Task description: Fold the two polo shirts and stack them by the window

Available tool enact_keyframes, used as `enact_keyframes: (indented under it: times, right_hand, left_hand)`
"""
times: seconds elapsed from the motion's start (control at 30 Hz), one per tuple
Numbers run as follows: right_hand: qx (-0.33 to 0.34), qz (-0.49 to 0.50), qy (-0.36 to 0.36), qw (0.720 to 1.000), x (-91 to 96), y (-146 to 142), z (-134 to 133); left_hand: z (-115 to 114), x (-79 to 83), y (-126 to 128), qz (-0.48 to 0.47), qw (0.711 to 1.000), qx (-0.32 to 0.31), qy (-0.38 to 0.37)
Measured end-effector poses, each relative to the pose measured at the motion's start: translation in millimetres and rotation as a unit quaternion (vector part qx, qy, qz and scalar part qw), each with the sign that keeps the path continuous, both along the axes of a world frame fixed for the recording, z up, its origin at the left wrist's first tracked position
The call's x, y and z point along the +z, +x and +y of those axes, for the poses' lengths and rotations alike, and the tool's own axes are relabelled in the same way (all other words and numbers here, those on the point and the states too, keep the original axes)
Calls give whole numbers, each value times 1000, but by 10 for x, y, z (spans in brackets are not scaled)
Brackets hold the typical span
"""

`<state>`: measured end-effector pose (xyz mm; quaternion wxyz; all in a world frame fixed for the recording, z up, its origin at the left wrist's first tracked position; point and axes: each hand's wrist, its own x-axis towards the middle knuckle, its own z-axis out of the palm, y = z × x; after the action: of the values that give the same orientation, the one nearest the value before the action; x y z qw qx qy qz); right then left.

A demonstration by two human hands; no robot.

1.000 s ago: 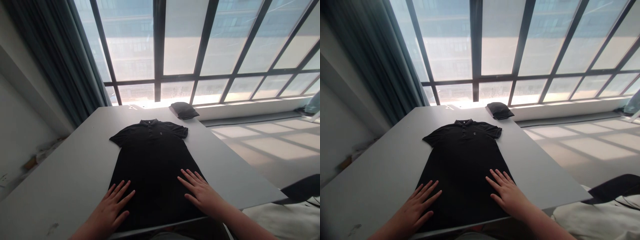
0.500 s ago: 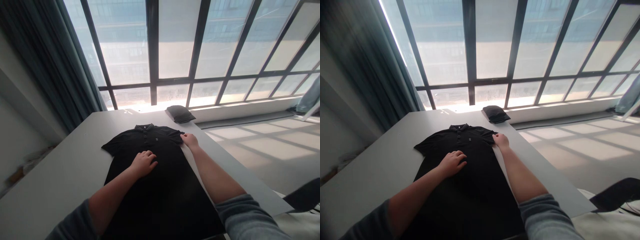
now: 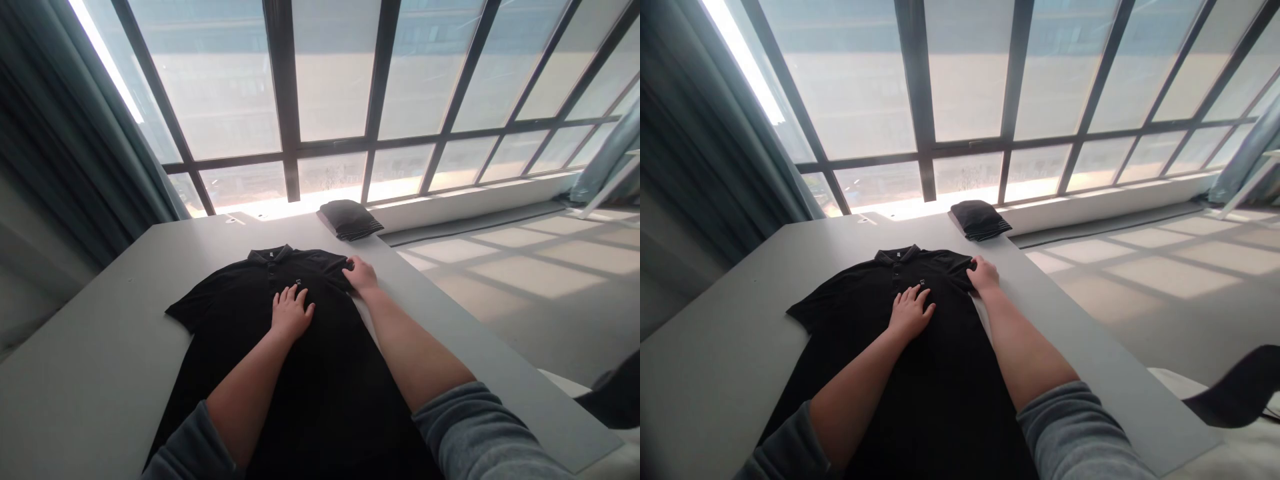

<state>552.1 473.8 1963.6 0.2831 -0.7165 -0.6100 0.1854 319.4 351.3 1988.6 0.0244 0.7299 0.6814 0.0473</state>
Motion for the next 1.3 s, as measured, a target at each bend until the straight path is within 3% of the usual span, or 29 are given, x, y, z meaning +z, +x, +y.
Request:
enact_keyframes:
  times: [0.23,0.53,0.67,0.83,1.0,1.13,1.3]
  right_hand:
    - [-24,13,-34,999,39,110,29]
    - [-80,-109,-104,985,139,53,-19]
    - [-37,-127,-135,982,173,36,9]
    - [-14,-96,-118,988,195,10,26]
    - [-14,-63,-58,996,318,-51,-15]
    - [55,-53,44,996,500,-185,-109]
    - [240,-67,87,964,629,-483,-309]
  left_hand:
    - [14,25,-14,-14,1000,-3,-5]
    - [11,42,-25,-17,1000,-6,-4]
    - [14,28,-32,-19,1000,-4,-6]
    - [22,27,-43,-17,1000,-8,-12]
    - [30,25,-42,-35,999,-8,-3]
    - [42,33,-25,-94,994,21,54]
    - [82,71,-39,-184,972,72,129]
